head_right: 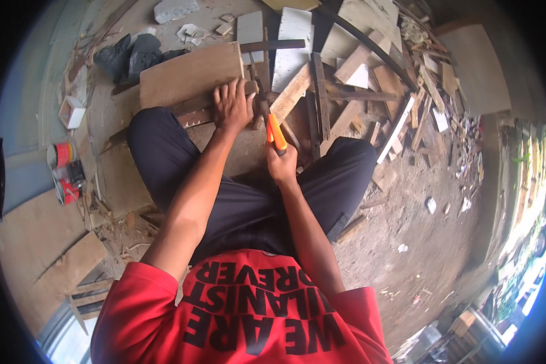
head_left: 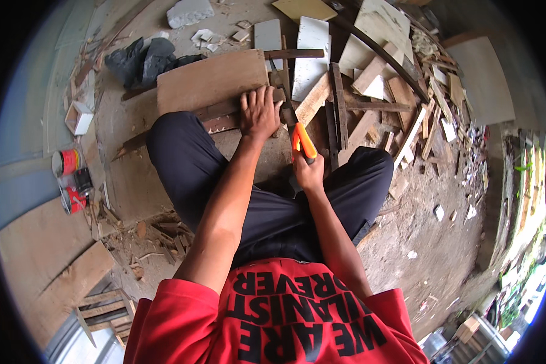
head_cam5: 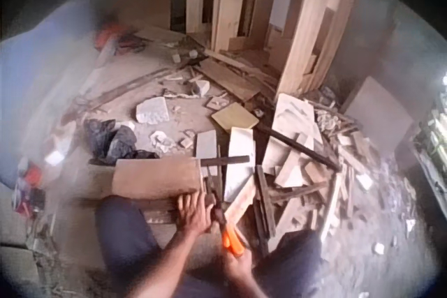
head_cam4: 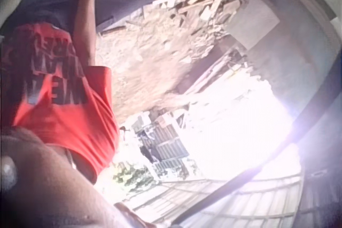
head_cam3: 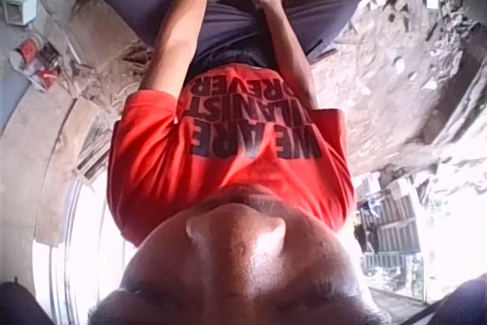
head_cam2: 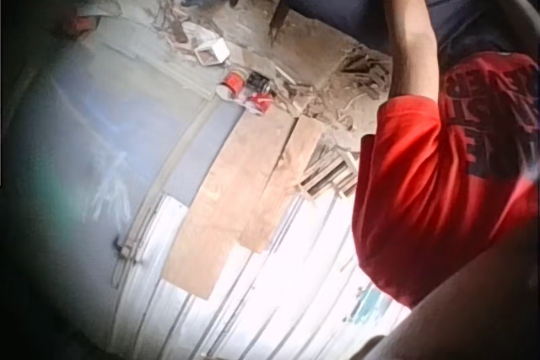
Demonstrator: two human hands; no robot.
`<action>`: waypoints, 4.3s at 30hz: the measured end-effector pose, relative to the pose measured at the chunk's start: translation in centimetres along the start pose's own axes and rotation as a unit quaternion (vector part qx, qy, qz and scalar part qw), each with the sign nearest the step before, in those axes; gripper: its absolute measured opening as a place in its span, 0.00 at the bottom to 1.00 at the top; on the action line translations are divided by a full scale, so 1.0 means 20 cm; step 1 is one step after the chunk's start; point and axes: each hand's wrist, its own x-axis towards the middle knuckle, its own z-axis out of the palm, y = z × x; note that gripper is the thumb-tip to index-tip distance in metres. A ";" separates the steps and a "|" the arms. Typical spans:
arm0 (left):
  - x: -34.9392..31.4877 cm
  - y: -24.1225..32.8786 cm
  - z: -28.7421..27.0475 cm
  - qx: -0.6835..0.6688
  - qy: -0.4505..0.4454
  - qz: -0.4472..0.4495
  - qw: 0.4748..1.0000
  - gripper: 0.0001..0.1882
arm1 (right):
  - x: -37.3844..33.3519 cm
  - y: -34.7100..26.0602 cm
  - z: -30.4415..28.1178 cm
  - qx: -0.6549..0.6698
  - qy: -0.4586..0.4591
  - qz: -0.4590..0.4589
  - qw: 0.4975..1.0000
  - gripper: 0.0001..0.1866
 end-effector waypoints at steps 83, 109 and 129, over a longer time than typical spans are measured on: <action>0.28 -0.14 -0.10 -0.110 -0.126 0.124 0.978 0.26 | 0.41 -0.11 0.07 0.008 0.111 -0.085 0.990 0.16; 0.29 -0.14 -0.13 -0.104 -0.143 0.103 0.979 0.32 | 0.34 -0.34 0.07 -0.140 0.091 -0.202 0.965 0.24; 0.28 -0.15 -0.16 -0.076 -0.163 0.118 0.977 0.34 | 0.34 -0.32 0.04 -0.172 0.023 -0.163 0.971 0.24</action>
